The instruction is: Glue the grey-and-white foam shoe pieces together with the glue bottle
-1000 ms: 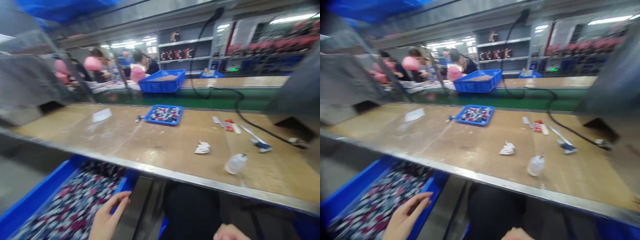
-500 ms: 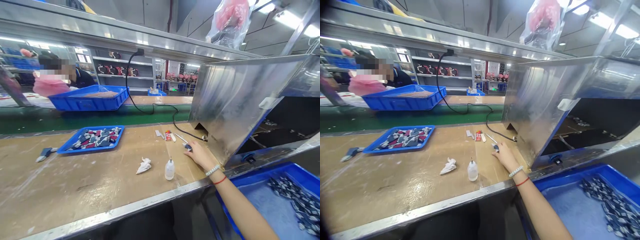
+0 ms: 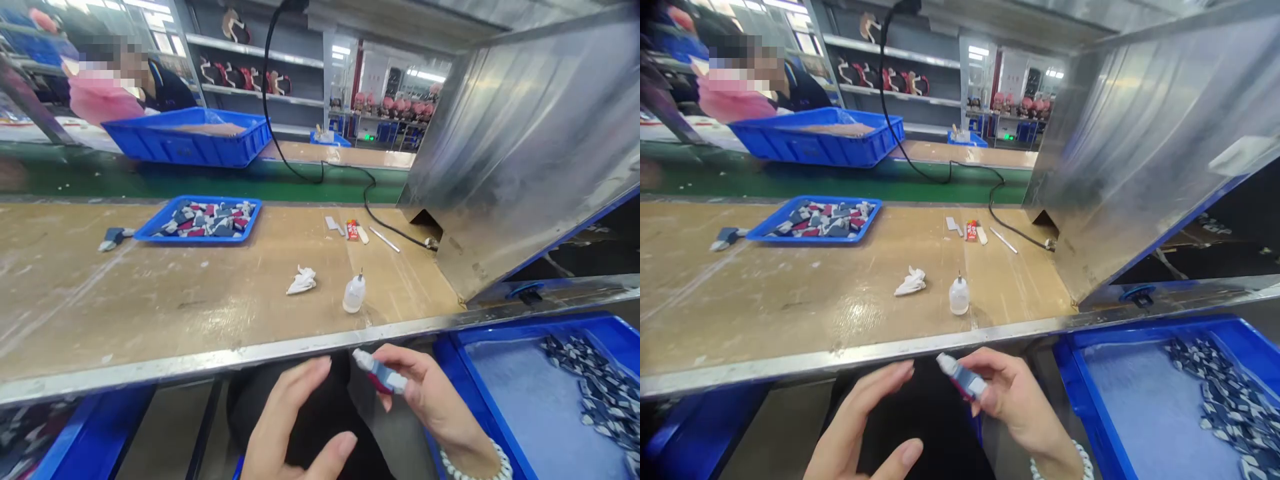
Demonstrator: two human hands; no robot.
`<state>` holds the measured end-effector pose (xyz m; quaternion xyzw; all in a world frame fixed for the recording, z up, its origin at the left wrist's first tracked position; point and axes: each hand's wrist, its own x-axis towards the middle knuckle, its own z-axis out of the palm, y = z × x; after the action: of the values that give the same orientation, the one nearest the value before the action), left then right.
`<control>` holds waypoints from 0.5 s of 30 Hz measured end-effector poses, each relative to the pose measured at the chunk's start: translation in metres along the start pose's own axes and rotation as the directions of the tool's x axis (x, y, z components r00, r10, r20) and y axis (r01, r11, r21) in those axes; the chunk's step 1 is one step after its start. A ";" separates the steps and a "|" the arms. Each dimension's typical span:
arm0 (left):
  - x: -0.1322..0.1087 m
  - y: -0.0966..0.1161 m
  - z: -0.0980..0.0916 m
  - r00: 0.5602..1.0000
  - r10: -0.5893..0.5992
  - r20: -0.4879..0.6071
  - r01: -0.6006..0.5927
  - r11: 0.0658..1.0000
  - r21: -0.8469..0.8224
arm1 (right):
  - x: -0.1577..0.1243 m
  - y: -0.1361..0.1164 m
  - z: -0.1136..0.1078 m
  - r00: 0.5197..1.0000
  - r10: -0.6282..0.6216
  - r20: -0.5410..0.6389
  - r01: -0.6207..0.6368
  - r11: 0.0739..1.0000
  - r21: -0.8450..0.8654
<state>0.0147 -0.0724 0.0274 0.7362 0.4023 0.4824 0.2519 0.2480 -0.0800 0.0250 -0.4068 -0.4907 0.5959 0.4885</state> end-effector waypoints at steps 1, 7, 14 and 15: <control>0.006 0.005 0.001 1.000 0.003 0.026 -0.002 0.999 -0.035 | -0.005 0.001 0.012 0.997 0.029 0.077 -0.037 0.994 0.103; 0.019 0.020 -0.002 0.984 0.126 0.127 -0.086 0.956 -0.280 | -0.015 0.012 0.055 0.973 0.082 0.216 -0.168 0.892 0.419; 0.010 0.023 -0.012 0.989 0.115 0.089 -0.082 0.948 -0.308 | -0.014 0.028 0.078 0.951 0.075 0.299 -0.207 0.873 0.441; 0.009 0.023 -0.012 0.991 0.099 0.088 -0.067 0.948 -0.310 | -0.014 0.027 0.080 0.960 0.055 0.274 -0.174 0.885 0.433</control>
<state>0.0134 -0.0777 0.0539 0.7284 0.2778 0.5107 0.3625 0.1682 -0.1097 0.0135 -0.2308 -0.3717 0.7687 0.4666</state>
